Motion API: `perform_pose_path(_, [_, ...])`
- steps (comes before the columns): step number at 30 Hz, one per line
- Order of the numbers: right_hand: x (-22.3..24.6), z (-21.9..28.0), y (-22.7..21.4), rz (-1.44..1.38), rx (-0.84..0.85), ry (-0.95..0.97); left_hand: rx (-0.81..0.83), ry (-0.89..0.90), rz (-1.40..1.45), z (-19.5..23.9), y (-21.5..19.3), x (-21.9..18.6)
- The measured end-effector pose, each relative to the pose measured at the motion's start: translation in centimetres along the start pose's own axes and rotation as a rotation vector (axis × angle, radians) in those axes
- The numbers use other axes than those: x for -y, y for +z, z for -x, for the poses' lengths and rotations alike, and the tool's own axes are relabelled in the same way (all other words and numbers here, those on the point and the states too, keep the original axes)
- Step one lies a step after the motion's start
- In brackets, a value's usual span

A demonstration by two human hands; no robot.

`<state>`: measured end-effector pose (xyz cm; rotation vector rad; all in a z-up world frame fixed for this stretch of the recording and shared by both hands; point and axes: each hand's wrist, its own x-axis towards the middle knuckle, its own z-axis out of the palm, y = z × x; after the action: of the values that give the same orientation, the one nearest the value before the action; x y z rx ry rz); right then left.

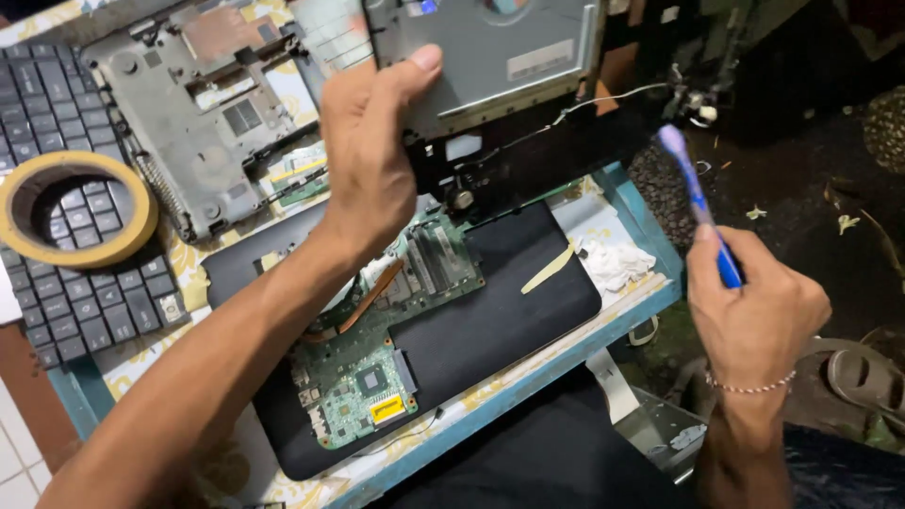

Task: The person disassembles a laptop, removes the motherboard, and cleans the chassis with a toothbrush. They then reposition the motherboard, reconnect a fan cable, and place the keyboard back into the chassis.

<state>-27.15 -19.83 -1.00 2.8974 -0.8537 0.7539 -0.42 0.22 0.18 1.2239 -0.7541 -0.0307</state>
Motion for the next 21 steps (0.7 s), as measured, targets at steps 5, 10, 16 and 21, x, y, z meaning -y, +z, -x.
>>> perform_pose_path(5, [0.2, 0.4, 0.1, -0.017, -0.013, -0.055, 0.007, -0.007, 0.017, 0.1, 0.4, -0.3])
perform_pose_path(10, [-1.0, 0.3, 0.0, -0.059, -0.017, -0.061, -0.014, 0.017, 0.057, -0.1, -0.1, -1.5])
perform_pose_path(16, [-1.3, 1.2, 0.4, -0.235, -0.123, 0.007, -0.039, 0.165, -0.623, 2.9, -4.1, 1.3])
perform_pose_path(21, [-2.1, -0.8, 2.4, -0.547, -0.042, 0.101, -0.429, -0.566, 0.390, 4.4, -7.3, -4.1])
